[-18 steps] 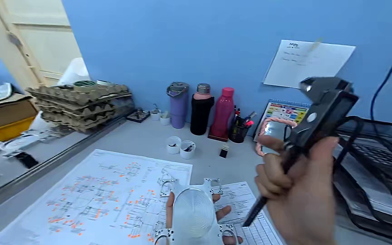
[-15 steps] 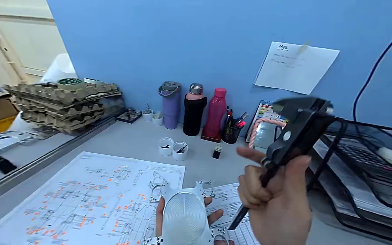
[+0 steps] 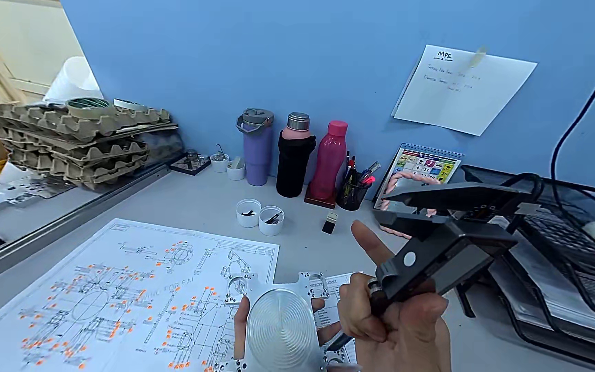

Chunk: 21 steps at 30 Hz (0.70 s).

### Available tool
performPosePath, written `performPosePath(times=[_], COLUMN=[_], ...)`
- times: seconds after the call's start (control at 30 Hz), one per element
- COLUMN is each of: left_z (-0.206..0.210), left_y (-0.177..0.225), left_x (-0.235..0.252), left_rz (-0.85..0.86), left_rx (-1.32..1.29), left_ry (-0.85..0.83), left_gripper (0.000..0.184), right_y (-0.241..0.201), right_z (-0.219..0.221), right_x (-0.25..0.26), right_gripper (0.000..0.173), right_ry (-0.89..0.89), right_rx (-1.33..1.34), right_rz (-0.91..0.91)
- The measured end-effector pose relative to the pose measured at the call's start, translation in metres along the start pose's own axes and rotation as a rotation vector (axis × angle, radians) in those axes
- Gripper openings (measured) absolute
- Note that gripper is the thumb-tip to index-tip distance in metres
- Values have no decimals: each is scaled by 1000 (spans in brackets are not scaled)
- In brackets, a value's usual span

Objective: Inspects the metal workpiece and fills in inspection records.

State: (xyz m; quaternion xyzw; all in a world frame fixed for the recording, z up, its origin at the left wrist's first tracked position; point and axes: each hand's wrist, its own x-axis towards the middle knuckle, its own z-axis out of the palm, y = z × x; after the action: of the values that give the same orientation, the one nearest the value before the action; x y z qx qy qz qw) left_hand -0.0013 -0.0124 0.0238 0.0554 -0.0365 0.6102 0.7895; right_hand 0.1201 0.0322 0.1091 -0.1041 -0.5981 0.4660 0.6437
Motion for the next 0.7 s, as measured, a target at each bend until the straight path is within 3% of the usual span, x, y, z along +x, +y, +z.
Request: performPosePath(times=[0.7], left_z=[-4], left_y=[0], left_x=[1], left_rz=[61], left_rx=[46], left_ry=[71], left_gripper=[68], right_y=[12], right_z=[0], right_x=[-10], right_gripper=[59], right_ry=[-22], right_rx=[-40], right_rz=[1])
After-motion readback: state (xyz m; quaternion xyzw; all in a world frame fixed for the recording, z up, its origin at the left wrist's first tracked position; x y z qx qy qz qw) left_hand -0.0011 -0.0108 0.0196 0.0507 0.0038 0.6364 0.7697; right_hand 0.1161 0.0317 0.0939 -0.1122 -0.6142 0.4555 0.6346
